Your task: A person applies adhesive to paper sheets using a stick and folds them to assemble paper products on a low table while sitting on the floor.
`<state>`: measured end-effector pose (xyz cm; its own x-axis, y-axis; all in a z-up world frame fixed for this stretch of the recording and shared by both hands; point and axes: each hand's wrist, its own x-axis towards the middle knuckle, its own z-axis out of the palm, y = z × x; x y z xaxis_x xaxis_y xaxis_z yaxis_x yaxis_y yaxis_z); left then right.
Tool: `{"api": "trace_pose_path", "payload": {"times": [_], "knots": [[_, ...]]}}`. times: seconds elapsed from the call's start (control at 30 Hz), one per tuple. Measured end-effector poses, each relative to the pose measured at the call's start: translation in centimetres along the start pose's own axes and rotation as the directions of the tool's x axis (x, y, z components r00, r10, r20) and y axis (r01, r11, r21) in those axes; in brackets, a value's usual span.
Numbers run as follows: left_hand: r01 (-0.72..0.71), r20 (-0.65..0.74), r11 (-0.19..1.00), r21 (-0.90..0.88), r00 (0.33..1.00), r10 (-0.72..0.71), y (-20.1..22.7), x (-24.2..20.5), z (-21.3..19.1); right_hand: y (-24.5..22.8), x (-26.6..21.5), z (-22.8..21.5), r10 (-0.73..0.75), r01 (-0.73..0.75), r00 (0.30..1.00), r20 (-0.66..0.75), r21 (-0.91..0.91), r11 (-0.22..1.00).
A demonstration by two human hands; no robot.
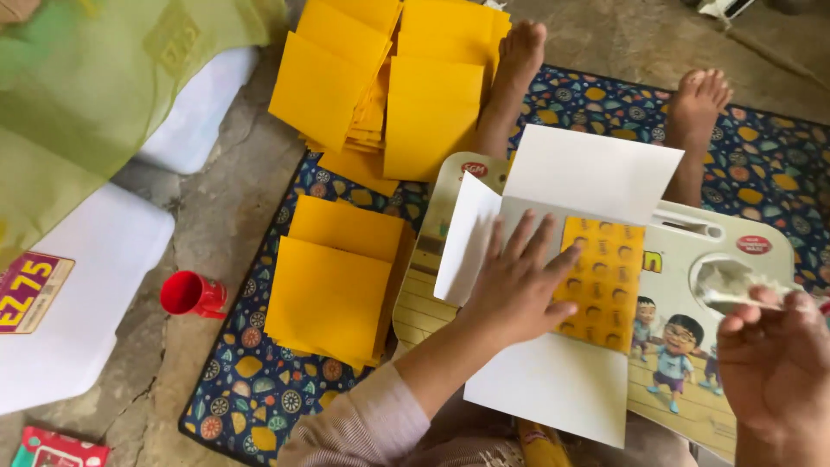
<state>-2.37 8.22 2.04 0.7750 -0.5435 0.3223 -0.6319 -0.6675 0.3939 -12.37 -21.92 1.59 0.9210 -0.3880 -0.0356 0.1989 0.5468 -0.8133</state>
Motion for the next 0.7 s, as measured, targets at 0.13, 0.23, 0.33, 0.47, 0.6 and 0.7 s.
{"api": "trace_pose_path", "payload": {"times": [0.13,0.23,0.33,0.47,0.6,0.7], "knots": [[0.06,-0.046,0.997,0.042,0.997,-0.058,-1.9,-2.9,0.4,2.1,2.3,6.6,0.06,-0.038,0.965,0.255,-0.09,0.995],[0.06,-0.091,0.998,-0.033,0.994,-0.063,-2.9,-3.7,1.7,5.1,4.0,11.6,0.098,-0.049,0.973,0.207,-0.232,0.972],[0.043,-0.119,0.997,-0.064,0.992,-0.05,-3.1,-3.7,1.3,8.2,6.3,14.4,0.11,-0.026,0.961,0.255,-0.312,0.95],[0.051,-0.1,0.991,-0.125,0.993,-0.063,-3.5,-3.7,0.6,10.4,7.7,16.6,0.145,-0.018,0.96,0.241,-0.461,0.887],[0.075,-0.062,0.98,-0.185,0.994,-0.088,-3.8,-3.8,1.0,11.1,8.0,17.4,0.125,0.042,0.962,0.241,-0.585,0.81],[0.076,-0.092,0.969,-0.235,0.991,-0.1,-3.9,-4.0,1.1,11.6,8.0,17.5,0.116,0.072,0.963,0.245,-0.645,0.761]]}}
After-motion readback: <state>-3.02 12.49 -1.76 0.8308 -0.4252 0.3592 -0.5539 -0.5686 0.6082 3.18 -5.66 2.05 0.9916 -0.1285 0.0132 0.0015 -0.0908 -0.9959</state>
